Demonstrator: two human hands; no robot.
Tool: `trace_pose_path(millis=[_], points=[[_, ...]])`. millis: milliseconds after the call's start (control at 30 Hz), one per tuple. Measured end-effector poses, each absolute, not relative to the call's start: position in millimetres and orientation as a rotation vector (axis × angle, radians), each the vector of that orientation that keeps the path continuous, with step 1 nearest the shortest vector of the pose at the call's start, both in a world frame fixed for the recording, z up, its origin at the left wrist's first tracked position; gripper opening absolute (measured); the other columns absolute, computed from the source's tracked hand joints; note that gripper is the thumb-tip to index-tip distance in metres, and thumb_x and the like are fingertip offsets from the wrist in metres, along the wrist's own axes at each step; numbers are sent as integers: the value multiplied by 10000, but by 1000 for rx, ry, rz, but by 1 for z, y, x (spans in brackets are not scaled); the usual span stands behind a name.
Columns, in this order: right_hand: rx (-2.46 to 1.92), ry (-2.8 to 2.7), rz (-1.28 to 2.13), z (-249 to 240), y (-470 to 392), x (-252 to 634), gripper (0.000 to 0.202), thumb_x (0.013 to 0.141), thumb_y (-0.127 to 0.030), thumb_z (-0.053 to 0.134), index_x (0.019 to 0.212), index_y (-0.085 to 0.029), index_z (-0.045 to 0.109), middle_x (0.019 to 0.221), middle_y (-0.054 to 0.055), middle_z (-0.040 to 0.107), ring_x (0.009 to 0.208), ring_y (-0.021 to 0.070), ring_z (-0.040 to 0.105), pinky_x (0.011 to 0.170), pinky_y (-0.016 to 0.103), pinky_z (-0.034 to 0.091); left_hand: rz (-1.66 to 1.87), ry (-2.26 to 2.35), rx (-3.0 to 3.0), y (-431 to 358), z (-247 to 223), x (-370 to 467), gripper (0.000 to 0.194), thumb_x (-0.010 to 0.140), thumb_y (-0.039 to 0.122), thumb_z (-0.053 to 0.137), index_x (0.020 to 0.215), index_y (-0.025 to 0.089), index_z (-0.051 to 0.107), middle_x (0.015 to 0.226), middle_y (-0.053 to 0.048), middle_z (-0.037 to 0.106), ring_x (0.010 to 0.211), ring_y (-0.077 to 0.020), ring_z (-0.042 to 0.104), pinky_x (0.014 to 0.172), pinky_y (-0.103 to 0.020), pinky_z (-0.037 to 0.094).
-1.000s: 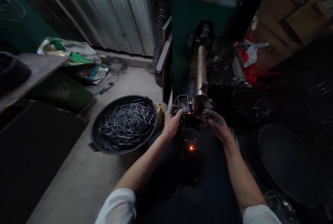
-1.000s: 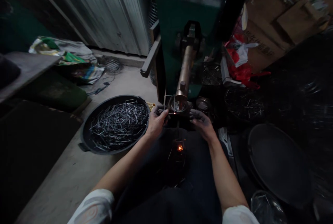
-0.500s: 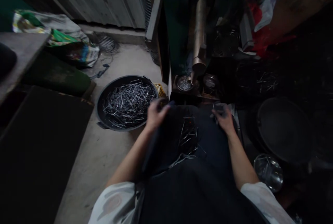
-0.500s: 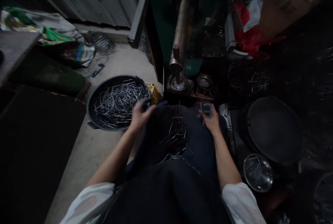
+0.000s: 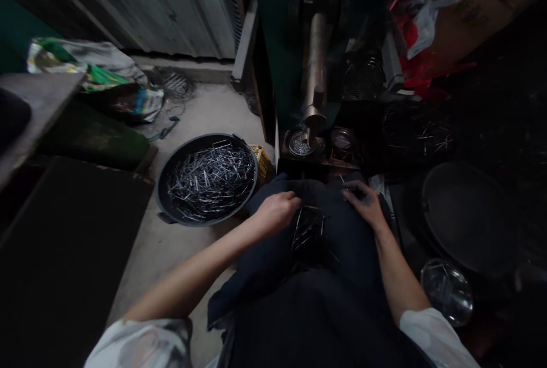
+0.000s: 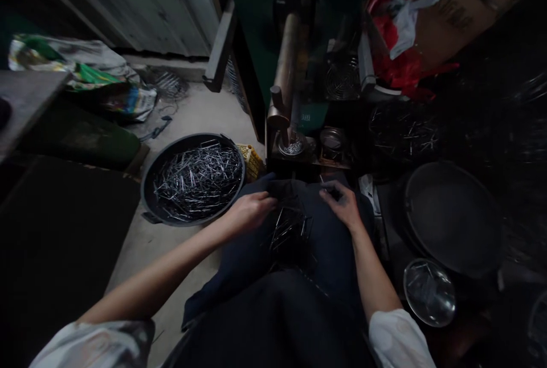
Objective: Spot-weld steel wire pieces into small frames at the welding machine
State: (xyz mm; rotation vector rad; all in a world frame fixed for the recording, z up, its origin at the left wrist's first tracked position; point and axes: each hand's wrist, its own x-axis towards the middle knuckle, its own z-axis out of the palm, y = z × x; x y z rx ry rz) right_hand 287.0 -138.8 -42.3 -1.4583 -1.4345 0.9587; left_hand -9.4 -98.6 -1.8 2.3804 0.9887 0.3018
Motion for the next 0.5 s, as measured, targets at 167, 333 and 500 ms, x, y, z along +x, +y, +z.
trace_pose_path(millis=[167, 333, 500], points=[[-1243, -1669, 1021, -23, -141, 245, 524, 868, -373, 762, 1361, -276, 615, 1323, 69, 661, 1229, 270, 618, 1082, 440, 468, 837, 1289, 1538, -90, -20, -10, 187, 833, 361, 667, 757, 190, 666, 676, -7, 613, 623, -151, 523, 585, -234, 394], [-1179, -1836, 851, -30, -135, 216, 514, 929, -323, 690, 1427, -314, 565, 1370, 51, 634, 1257, 236, 604, 1094, 414, 475, 963, 1284, 1096, -101, -34, 20, 279, 784, 434, 724, 781, 172, 628, 640, 33, 556, 563, -105, 458, 532, -194, 371], [-1215, -1823, 835, -29, -130, 219, 492, 939, -307, 668, 1421, -318, 571, 1374, 43, 630, 1261, 232, 604, 1100, 415, 478, 1026, 1166, 909, -112, -31, 34, 325, 778, 458, 751, 796, 183, 579, 636, 46, 564, 508, -80, 469, 504, -181, 396]])
